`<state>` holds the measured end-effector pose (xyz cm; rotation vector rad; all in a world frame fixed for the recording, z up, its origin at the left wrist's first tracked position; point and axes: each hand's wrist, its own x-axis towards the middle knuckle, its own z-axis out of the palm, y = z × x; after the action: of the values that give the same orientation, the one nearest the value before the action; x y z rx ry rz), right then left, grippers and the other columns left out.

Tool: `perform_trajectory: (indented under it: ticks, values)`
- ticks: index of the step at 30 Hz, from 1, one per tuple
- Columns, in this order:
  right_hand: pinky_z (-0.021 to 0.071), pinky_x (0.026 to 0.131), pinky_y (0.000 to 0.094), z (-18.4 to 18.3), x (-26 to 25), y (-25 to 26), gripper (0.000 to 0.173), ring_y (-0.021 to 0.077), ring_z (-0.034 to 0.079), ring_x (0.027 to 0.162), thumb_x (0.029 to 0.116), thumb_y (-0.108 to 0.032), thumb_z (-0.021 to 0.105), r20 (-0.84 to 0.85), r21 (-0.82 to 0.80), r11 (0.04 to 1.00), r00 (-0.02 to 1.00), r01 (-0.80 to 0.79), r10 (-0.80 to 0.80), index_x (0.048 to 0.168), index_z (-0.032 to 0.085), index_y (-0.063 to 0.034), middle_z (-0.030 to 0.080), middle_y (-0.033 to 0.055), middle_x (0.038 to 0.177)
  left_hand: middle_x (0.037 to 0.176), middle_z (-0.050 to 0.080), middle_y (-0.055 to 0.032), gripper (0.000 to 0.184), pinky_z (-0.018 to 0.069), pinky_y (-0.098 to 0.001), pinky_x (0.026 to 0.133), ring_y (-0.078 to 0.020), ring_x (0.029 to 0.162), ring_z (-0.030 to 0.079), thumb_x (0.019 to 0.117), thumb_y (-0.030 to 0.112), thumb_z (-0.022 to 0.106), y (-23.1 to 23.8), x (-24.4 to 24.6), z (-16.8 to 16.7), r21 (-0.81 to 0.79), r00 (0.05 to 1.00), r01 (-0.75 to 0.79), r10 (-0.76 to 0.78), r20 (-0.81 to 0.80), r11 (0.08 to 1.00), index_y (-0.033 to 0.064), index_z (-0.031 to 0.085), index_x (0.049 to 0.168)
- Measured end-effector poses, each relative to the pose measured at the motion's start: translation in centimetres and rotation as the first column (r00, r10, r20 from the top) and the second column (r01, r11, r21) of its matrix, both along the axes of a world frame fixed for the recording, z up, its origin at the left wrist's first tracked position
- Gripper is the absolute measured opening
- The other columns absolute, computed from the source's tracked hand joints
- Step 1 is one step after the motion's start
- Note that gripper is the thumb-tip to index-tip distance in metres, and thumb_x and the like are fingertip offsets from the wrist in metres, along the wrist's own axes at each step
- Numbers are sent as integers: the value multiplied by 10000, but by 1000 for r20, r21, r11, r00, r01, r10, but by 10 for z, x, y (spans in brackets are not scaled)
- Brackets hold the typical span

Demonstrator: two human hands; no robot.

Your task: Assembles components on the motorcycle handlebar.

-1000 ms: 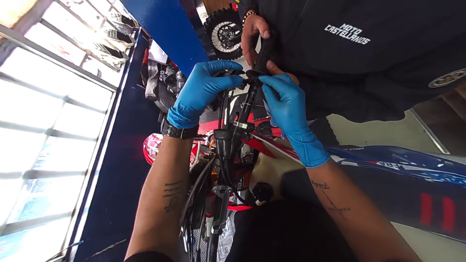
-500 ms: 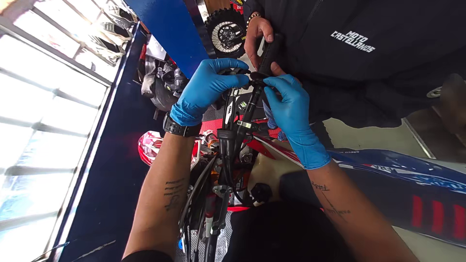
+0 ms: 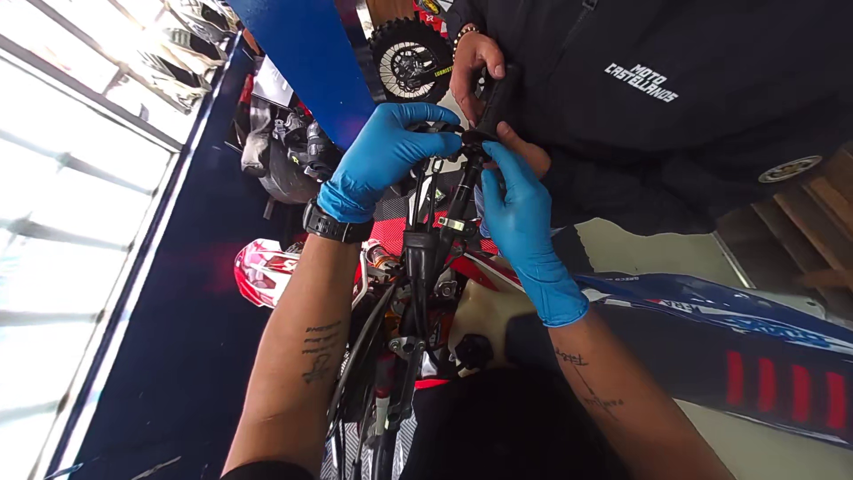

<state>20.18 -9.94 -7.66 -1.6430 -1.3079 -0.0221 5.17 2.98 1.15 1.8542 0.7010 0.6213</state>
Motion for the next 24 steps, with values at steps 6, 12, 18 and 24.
perform_trajectory:
  ticks: [6, 12, 18, 24]
  values:
    - [562, 922, 354, 2, 4, -2, 426, 186, 650, 1117, 1018, -102, 535, 28, -40, 999, 999, -33, 34, 1441, 583, -117, 632, 111, 1319, 943, 749, -37, 239, 590, -245, 660, -99, 770, 699, 906, 119, 748, 2, -1, -2, -17, 1000, 8, -8, 8, 1000, 72, 755, 1140]
    - [529, 821, 360, 35, 20, 9, 262, 224, 630, 973, 1005, -42, 543, 171, 97, 994, 985, -51, 34, 1153, 755, -81, 656, 117, 1057, 938, 751, -36, 238, 582, -242, 655, -87, 757, 694, 903, 136, 764, 2, 1, -1, -20, 1000, -3, 3, 1, 1000, 76, 761, 1133]
    - [496, 868, 365, 39, 29, 21, 256, 231, 601, 1009, 1004, -58, 549, 218, 19, 996, 972, -89, 82, 1099, 781, -106, 651, 97, 1029, 954, 756, -47, 239, 590, -259, 667, -99, 768, 703, 896, 149, 767, 4, 2, -4, -15, 1000, 8, -8, 25, 1000, 79, 765, 1124]
    - [510, 777, 359, 61, 29, 12, 219, 220, 587, 969, 1003, -51, 582, 155, -195, 961, 962, -195, 226, 1123, 756, -110, 596, 101, 1090, 933, 757, -32, 225, 583, -257, 661, -84, 752, 697, 894, 158, 780, 6, 2, -3, -24, 1000, 1, -1, 9, 1000, 94, 772, 1110]
